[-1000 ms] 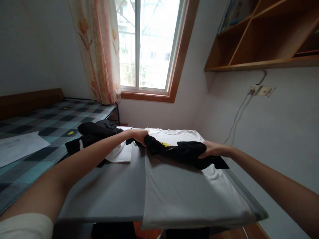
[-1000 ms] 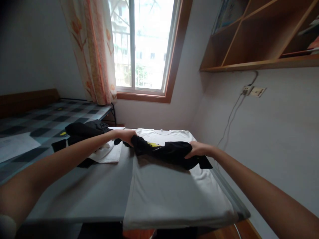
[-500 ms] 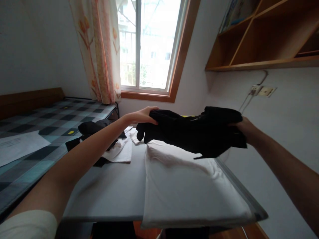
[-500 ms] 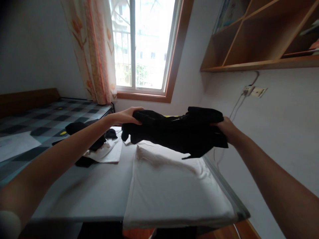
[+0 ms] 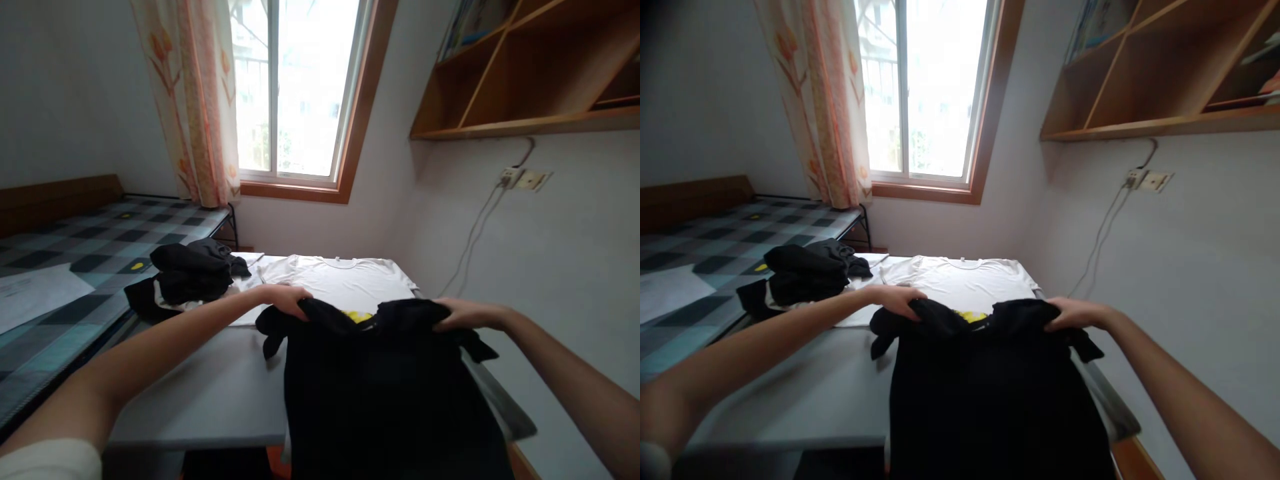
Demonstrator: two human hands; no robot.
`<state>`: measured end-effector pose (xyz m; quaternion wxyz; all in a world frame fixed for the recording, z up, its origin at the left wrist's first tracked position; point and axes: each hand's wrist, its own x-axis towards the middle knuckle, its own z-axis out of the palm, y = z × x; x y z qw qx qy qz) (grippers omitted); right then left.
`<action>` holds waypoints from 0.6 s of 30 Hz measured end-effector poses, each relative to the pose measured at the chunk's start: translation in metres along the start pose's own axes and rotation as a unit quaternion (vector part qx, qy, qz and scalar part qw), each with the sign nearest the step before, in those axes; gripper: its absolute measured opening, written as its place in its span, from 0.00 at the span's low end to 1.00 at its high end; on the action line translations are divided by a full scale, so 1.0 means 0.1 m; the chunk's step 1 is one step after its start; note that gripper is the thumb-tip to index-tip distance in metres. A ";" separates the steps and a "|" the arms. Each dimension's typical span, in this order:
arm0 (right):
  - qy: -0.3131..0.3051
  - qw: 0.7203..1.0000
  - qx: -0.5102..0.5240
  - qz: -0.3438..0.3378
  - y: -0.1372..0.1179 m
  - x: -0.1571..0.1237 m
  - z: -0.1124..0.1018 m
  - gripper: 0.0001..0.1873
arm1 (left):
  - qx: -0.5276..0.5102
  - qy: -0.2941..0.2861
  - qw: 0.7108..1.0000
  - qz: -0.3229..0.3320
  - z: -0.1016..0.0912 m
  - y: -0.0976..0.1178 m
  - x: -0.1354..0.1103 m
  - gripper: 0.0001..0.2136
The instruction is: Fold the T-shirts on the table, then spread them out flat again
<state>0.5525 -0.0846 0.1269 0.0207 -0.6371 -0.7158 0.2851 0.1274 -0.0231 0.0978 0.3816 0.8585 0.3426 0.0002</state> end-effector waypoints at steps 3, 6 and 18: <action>0.003 0.993 -0.080 0.086 0.30 0.26 0.31 0.23 | 0.141 0.028 0.989 -0.042 0.18 -0.28 0.12 0.11; 0.030 0.991 -0.104 0.074 0.43 0.39 0.41 0.26 | 0.156 0.057 0.985 -0.043 0.20 -0.36 0.13 0.20; 0.074 0.984 -0.145 0.069 0.07 0.59 0.47 0.25 | 0.067 0.170 0.981 0.072 0.07 -0.62 0.27 0.14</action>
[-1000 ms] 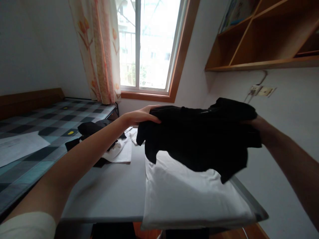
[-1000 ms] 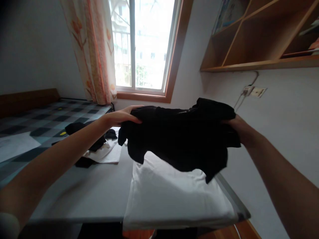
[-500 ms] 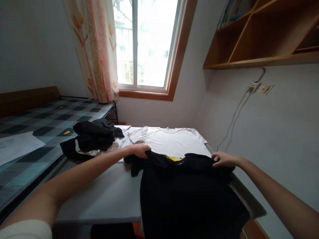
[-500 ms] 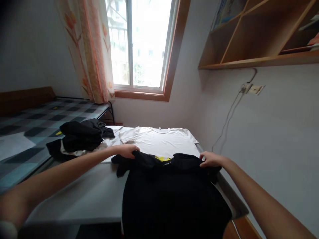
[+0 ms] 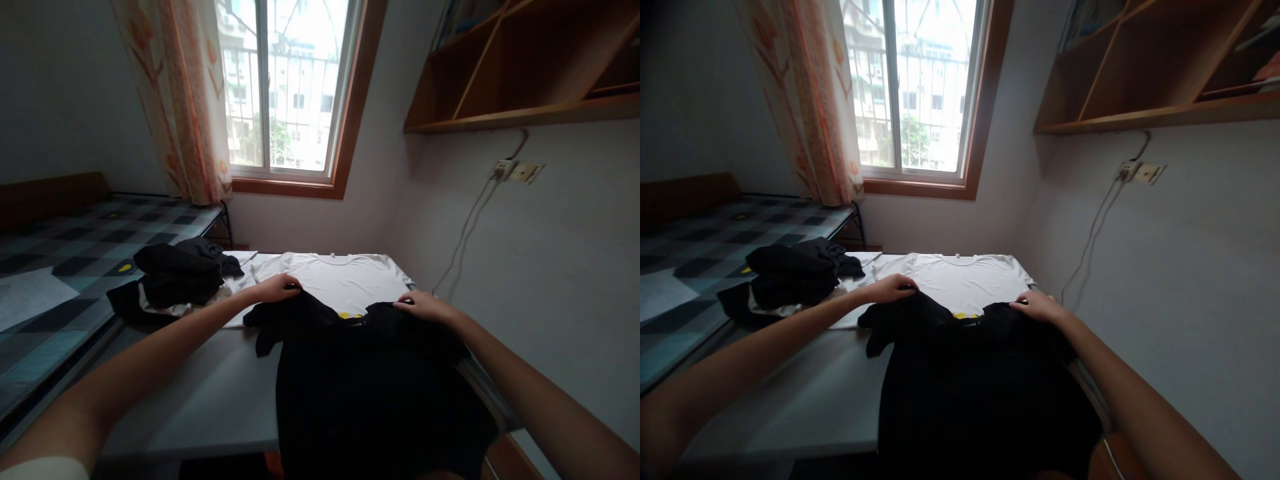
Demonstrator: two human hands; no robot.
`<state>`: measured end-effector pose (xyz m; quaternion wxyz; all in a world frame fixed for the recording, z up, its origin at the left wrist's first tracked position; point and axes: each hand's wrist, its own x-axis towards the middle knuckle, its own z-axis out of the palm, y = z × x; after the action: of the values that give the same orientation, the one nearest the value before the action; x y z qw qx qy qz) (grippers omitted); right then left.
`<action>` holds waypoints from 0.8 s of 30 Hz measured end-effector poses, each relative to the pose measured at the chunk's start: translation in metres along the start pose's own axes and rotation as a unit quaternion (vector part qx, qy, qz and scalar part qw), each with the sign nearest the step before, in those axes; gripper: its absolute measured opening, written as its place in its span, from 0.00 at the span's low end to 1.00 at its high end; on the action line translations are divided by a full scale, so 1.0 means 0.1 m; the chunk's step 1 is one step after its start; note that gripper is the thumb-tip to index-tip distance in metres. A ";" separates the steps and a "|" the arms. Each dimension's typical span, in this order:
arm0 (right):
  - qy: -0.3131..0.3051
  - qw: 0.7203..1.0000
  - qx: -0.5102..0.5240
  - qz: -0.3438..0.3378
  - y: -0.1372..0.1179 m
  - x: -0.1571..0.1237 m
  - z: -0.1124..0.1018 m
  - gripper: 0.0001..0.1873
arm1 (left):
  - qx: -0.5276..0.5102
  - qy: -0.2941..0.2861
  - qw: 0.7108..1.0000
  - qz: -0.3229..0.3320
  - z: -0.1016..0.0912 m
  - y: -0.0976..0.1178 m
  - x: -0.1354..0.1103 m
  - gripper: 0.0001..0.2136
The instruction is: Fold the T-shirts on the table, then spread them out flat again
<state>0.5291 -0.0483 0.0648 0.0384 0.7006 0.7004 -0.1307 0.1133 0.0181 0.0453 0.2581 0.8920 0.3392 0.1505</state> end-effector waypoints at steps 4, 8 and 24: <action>0.017 0.991 -0.127 0.034 -0.03 0.05 0.08 0.21 | 0.126 0.091 0.988 0.000 0.09 0.01 -0.05 0.12; 0.066 0.983 -0.162 -0.056 -0.15 0.06 0.15 0.23 | 0.214 0.050 0.971 0.091 0.13 0.17 -0.11 0.13; 0.296 0.948 0.108 0.042 -0.32 0.01 0.20 0.15 | 0.195 0.085 0.977 0.010 0.31 0.31 -0.14 0.11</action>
<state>0.4953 -0.0513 0.0498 -0.2411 0.7367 0.6318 0.0095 0.1329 -0.0223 0.0363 0.0478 0.9124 0.3738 0.1596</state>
